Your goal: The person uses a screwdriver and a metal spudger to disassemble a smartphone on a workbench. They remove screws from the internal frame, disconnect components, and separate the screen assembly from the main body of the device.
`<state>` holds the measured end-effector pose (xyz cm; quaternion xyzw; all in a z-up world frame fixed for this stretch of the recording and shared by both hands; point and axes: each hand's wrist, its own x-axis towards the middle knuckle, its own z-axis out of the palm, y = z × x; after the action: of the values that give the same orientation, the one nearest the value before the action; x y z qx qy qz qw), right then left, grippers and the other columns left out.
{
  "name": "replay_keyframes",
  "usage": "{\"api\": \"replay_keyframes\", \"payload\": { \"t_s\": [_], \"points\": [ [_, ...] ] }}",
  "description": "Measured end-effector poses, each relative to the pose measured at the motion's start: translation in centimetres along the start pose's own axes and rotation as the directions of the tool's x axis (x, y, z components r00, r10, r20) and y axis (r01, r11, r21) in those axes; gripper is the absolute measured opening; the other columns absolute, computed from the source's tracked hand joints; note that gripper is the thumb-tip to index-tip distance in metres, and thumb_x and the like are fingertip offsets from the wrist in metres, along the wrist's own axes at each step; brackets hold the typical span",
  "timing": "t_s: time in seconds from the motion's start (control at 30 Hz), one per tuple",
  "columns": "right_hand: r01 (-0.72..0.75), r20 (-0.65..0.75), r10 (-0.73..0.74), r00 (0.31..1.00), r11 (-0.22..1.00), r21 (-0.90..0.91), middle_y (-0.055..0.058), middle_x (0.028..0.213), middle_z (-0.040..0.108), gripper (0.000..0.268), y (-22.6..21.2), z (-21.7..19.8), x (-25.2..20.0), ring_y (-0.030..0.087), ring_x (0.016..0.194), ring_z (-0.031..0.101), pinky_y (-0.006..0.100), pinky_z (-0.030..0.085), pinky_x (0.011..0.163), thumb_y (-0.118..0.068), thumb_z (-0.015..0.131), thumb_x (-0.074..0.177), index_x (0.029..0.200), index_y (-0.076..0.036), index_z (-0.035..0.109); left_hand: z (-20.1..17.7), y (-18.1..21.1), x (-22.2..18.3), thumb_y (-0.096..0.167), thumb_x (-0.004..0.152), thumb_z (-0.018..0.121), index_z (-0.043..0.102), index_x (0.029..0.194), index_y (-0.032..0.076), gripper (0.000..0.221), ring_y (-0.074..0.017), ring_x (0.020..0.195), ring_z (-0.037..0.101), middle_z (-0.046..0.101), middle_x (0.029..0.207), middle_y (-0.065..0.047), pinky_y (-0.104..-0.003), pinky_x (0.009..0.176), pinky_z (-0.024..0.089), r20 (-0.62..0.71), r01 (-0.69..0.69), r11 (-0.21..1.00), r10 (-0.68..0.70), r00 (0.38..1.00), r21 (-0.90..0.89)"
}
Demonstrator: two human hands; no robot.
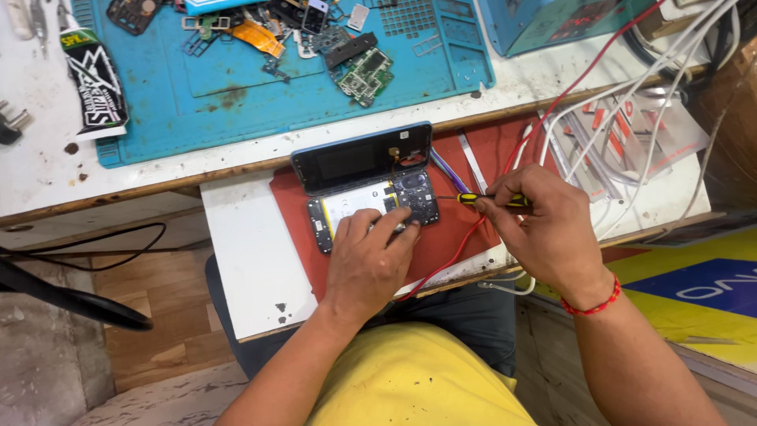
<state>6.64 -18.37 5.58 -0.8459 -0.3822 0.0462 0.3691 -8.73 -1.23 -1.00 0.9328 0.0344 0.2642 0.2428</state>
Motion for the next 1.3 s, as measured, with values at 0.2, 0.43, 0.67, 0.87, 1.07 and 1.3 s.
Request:
{"api": "replay_keyframes", "payload": {
  "t_s": [0.2,0.43,0.67,0.87,1.07,1.3],
  "points": [
    [0.130,0.115,-0.114,0.987,0.981,-0.142,0.013,0.084,0.067,0.020,-1.1,-0.6,1.0,0.029,0.073,0.067,0.037,0.055,0.062,-0.004,0.081,0.085,0.087,-0.001,0.061,0.6,-0.8,-0.8,0.004,0.079,0.071,0.078,0.107,0.009,0.030,-0.0241,0.104,0.058,0.070,0.120,-0.003,-0.040,0.087,0.046,0.069,0.007,1.000,-0.008,0.998,0.018],
    [0.181,0.370,-0.006,0.929,0.880,-0.440,0.017,0.082,0.068,0.026,-3.7,-0.6,2.8,0.040,0.073,0.066,0.051,0.052,0.063,-0.027,0.071,0.092,0.091,-0.002,0.066,0.6,-0.8,-0.9,0.006,0.081,0.070,0.078,0.110,0.010,0.030,-0.0233,0.103,0.058,0.070,0.121,-0.001,-0.041,0.088,0.046,0.074,0.037,0.999,-0.037,0.997,0.003],
    [0.440,0.656,-0.093,0.749,0.810,-0.387,0.018,0.081,0.065,0.021,-3.3,-1.3,7.8,0.040,0.074,0.067,0.050,0.053,0.065,-0.025,0.064,0.091,0.090,-0.004,0.066,0.5,-0.8,-0.5,0.008,0.086,0.071,0.077,0.109,0.008,0.024,-0.0251,0.100,0.059,0.071,0.120,-0.002,-0.043,0.087,0.046,0.061,0.060,0.997,-0.057,0.996,-0.041],
    [0.464,0.734,-0.042,0.678,0.800,-0.382,0.017,0.088,0.068,0.021,-3.5,-1.1,7.9,0.039,0.081,0.068,0.049,0.054,0.071,-0.025,0.064,0.089,0.092,-0.005,0.066,0.6,-0.8,-0.9,0.009,0.086,0.072,0.077,0.107,0.007,0.021,-0.0250,0.098,0.061,0.072,0.116,-0.003,-0.042,0.085,0.047,0.019,0.050,0.996,-0.049,0.999,-0.072],
    [0.456,0.668,-0.165,0.725,0.842,-0.287,0.020,0.098,0.068,0.023,-3.2,-0.8,7.7,0.041,0.087,0.067,0.050,0.054,0.072,-0.019,0.069,0.084,0.100,-0.003,0.064,0.5,-1.1,-0.9,0.011,0.086,0.074,0.077,0.101,0.008,0.016,-0.0255,0.097,0.061,0.072,0.115,-0.003,-0.040,0.084,0.048,-0.005,0.058,0.994,-0.059,0.998,-0.088],
    [0.409,0.659,-0.160,0.735,0.879,-0.244,0.017,0.085,0.070,0.015,-3.0,-1.1,7.9,0.040,0.080,0.069,0.050,0.054,0.067,-0.018,0.070,0.085,0.092,-0.007,0.064,0.4,-1.2,-0.6,0.010,0.086,0.073,0.078,0.103,0.010,0.017,-0.0247,0.098,0.061,0.072,0.114,0.000,-0.040,0.084,0.048,0.017,0.074,0.995,-0.073,0.997,-0.068]
  ]
}}
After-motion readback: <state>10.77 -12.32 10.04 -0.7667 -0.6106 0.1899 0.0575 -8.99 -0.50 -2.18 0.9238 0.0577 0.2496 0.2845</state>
